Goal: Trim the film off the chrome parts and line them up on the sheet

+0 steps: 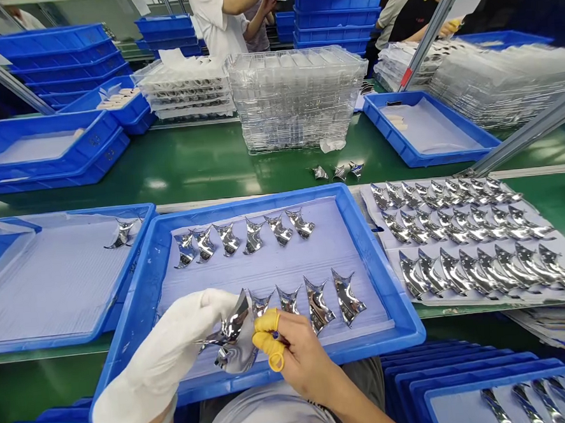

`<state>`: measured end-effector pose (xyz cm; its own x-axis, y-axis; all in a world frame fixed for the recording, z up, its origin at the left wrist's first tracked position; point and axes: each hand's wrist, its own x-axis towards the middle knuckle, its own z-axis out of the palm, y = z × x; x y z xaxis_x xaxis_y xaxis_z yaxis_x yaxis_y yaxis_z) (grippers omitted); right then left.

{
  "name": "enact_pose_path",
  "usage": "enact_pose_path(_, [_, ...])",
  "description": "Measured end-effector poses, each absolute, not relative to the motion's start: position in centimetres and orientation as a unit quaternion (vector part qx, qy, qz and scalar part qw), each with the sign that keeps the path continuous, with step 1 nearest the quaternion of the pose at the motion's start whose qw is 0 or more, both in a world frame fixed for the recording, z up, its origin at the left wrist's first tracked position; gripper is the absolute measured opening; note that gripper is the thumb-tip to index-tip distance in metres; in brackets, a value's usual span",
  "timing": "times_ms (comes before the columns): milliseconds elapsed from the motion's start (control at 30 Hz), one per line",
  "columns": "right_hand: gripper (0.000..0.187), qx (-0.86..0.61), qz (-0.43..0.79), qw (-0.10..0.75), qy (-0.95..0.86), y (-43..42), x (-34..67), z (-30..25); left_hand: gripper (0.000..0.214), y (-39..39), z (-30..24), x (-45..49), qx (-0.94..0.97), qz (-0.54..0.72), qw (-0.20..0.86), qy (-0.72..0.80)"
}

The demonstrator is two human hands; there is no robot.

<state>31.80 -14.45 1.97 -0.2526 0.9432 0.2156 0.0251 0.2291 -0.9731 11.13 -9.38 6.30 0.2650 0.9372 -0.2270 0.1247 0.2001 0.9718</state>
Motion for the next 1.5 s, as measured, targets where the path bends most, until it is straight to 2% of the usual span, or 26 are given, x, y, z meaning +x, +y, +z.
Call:
enact_pose_path(100, [0.023, -0.382, 0.497, 0.437, -0.645, -14.3, 32.3, 2.1, 0.029, -8.9, 6.2, 10.9, 0.535, 0.211, 0.697, 0.429])
enact_pose_path(200, [0.026, -0.374, 0.511, 0.413, -0.655, -14.0, 32.9, 2.3, 0.029, -8.9, 6.4, 10.9, 0.546, 0.181, 0.7, 0.424])
enact_pose_path(367, [0.041, -0.36, 0.548, 0.417, -0.629, -13.6, 33.2, 2.4, 0.048, -9.8, 6.0, 12.1, 0.581, 0.259, 0.619, 0.46])
enact_pose_path(533, [0.045, -0.367, 0.572, 0.426, -0.598, -13.6, 33.0, 2.4, 0.048, -10.3, 5.2, 13.0, 0.497, 0.367, 0.596, 0.512])
enact_pose_path(733, [0.046, -0.371, 0.597, 0.413, -0.58, -13.6, 32.8, 2.5, 0.022, -9.9, 6.4, 13.0, 0.484, 0.351, 0.595, 0.537])
enact_pose_path(900, [0.046, -0.369, 0.638, 0.399, -0.545, -13.7, 32.7, 2.4, 0.042, -9.9, 6.8, 13.7, 0.517, 0.375, 0.529, 0.559])
enact_pose_path(1000, [0.046, -0.392, 0.643, 0.417, -0.509, -13.9, 32.7, 2.5, 0.042, -10.3, 6.1, 13.9, 0.464, 0.42, 0.518, 0.584])
enact_pose_path(1100, [0.039, -0.453, 0.564, 0.456, -0.518, -14.1, 32.6, 2.9, 0.047, -10.8, 5.2, 13.8, 0.43, 0.474, 0.492, 0.59])
enact_pose_path(1233, [0.023, -0.504, 0.4, 0.505, -0.575, -14.3, 32.2, 3.6, 0.043, -11.6, 4.4, 13.9, 0.449, 0.506, 0.464, 0.572])
enact_pose_path(1300, [0.016, -0.502, 0.317, 0.526, -0.608, -14.4, 32.0, 3.6, 0.05, -11.9, 3.8, 14.3, 0.469, 0.51, 0.448, 0.565])
enact_pose_path(1367, [0.018, -0.489, 0.231, 0.53, -0.653, -14.6, 31.8, 3.4, 0.059, -12.1, 3.2, 14.8, 0.488, 0.524, 0.421, 0.557])
enact_pose_path(1500, [0.028, -0.456, 0.091, 0.514, -0.721, -15.1, 31.9, 2.6, 0.041, -12.1, 2.5, 15.4, 0.494, 0.554, 0.372, 0.557])
